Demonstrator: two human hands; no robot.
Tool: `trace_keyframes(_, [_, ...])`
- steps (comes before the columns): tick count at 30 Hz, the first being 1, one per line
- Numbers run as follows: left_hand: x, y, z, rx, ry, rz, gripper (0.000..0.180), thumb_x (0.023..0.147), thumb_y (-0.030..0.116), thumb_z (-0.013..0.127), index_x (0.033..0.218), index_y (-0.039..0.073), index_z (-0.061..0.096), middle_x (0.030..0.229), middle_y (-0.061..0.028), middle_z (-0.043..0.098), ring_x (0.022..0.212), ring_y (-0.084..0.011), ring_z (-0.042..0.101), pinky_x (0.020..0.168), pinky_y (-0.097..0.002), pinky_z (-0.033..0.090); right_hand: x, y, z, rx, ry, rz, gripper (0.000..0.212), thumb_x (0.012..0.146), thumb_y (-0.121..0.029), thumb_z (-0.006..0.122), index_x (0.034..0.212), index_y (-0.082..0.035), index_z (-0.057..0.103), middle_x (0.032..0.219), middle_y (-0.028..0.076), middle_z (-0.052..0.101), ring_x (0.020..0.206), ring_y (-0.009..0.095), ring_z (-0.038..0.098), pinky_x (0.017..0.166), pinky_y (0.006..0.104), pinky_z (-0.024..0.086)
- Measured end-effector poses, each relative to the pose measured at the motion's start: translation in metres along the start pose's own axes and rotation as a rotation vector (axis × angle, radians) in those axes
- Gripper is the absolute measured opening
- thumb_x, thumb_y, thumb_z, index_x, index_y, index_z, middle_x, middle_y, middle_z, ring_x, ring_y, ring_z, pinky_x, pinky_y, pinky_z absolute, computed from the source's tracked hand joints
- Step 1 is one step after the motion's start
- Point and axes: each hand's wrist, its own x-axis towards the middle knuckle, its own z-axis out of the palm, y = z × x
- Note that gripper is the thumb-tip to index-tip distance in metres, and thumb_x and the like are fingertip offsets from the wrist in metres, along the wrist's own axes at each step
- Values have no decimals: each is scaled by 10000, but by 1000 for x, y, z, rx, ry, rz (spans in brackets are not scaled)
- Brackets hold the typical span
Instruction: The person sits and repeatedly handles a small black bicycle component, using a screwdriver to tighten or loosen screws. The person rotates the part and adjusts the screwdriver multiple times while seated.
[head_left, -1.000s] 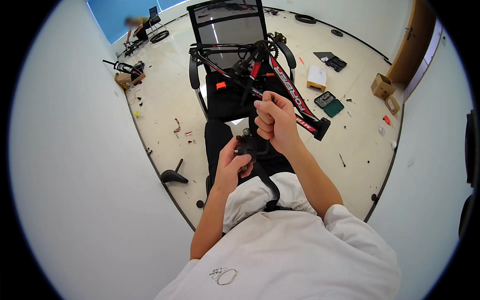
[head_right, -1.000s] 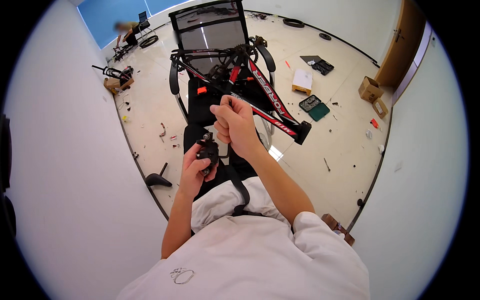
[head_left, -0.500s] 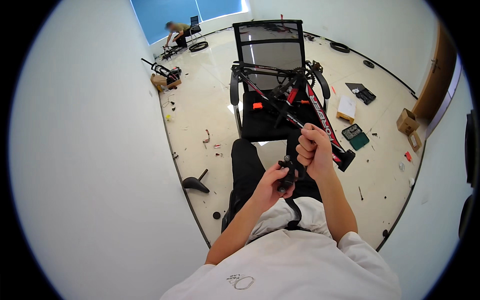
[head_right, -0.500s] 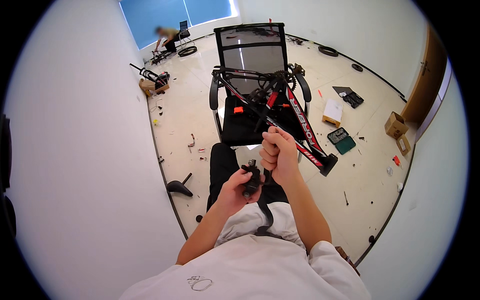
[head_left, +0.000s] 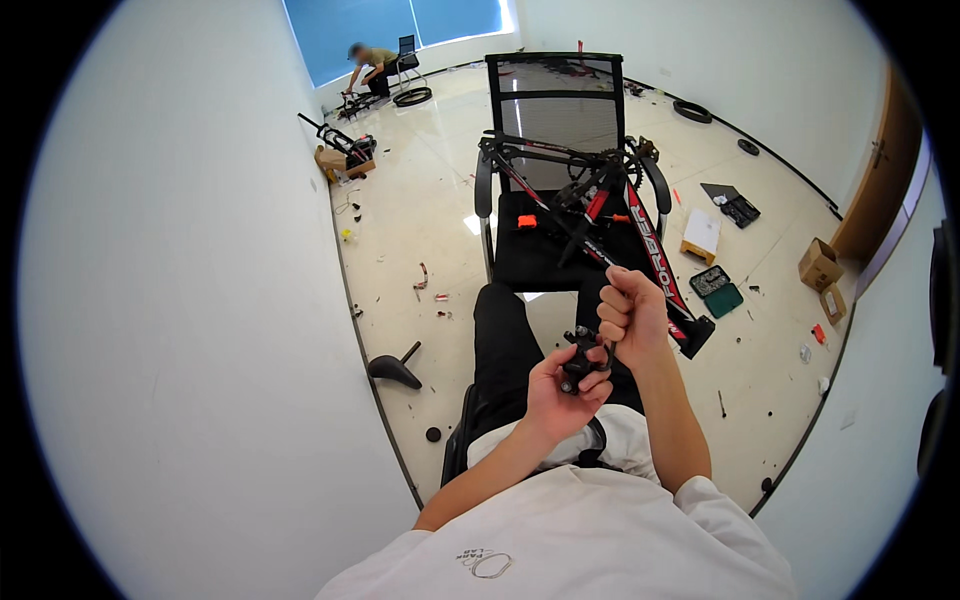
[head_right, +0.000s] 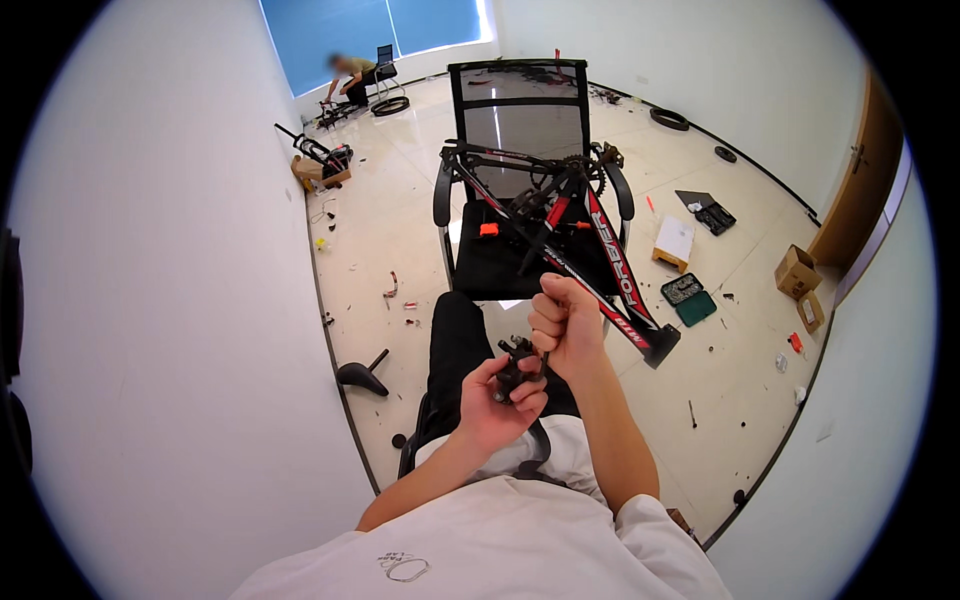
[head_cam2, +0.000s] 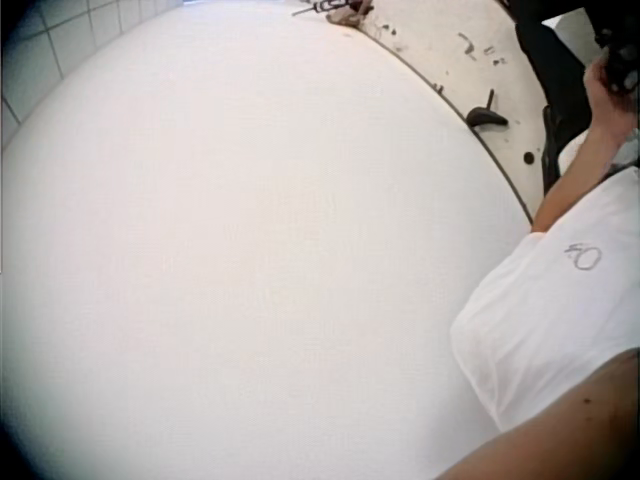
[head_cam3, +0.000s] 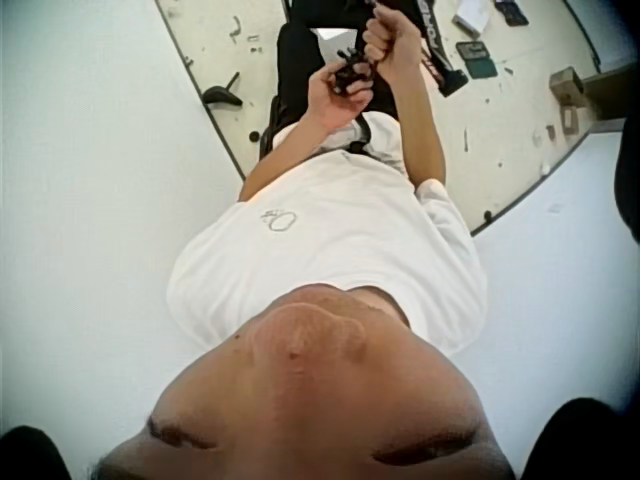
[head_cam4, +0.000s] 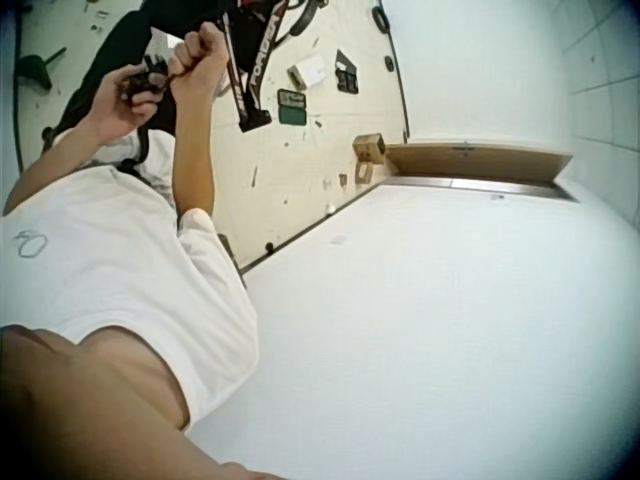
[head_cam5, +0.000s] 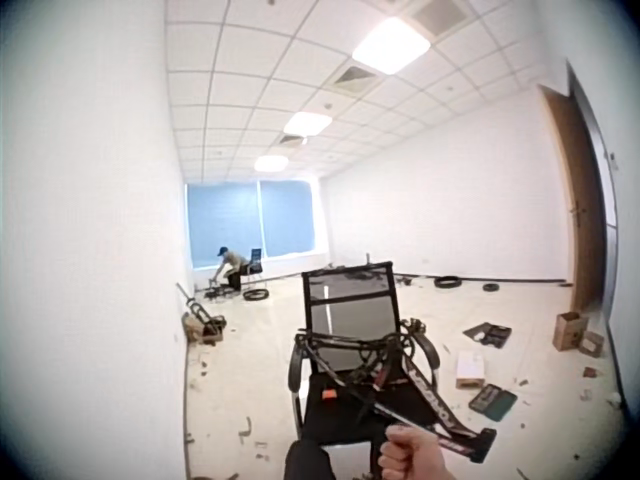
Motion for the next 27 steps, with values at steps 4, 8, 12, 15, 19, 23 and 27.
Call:
trace_keyframes(4, [-1,-1,-3,40,-33,7,306,879,172,541,1146,40,470,881,-39,508,624,-153,406,585,-277,320,-2,0,1,-3,-29,38,286,946,-190,440,696,-168,302,548,-80,161,421,44,131,351,235,88])
trace_keyframes(8, [-1,0,-2,59,-43,3,305,866,160,554,1140,51,474,875,-37,504,622,-154,404,596,-278,317,-4,-2,4,-26,-45,53,286,944,-194,439,697,-165,299,542,-78,164,419,44,127,350,235,85])
trace_keyframes(12, [-1,-1,-3,108,-43,14,298,862,148,564,1132,58,475,880,-36,509,618,-153,408,601,-280,315,-5,-3,3,-39,-46,48,281,942,-196,436,698,-165,300,539,-78,167,414,44,129,348,234,86])
trace_keyframes(15, [0,-1,-6,148,-46,26,290,865,145,568,1128,63,477,885,-38,515,612,-154,411,601,-282,317,-7,-2,2,-42,-28,41,279,942,-196,435,699,-165,301,538,-78,167,412,44,131,347,234,88])
trace_keyframes(19, [0,-3,-7,204,-45,59,279,868,145,570,1120,65,482,887,-40,519,604,-156,413,600,-283,317,-7,-3,-1,-48,-56,35,282,943,-199,439,699,-165,302,539,-79,167,413,45,133,349,234,89])
trace_keyframes(23, [0,-2,-7,173,-20,54,290,858,140,571,1121,54,485,879,-43,517,594,-160,416,591,-288,322,-8,-3,-1,-30,-23,54,288,946,-206,442,698,-165,302,542,-77,168,420,46,134,354,234,93])
trace_keyframes(27, [-2,-3,0,198,-22,52,291,848,168,576,1093,43,480,843,-37,507,583,-144,406,578,-275,320,-7,-1,-2,-25,-32,62,290,948,-209,442,698,-165,302,543,-77,168,424,48,134,358,236,95])
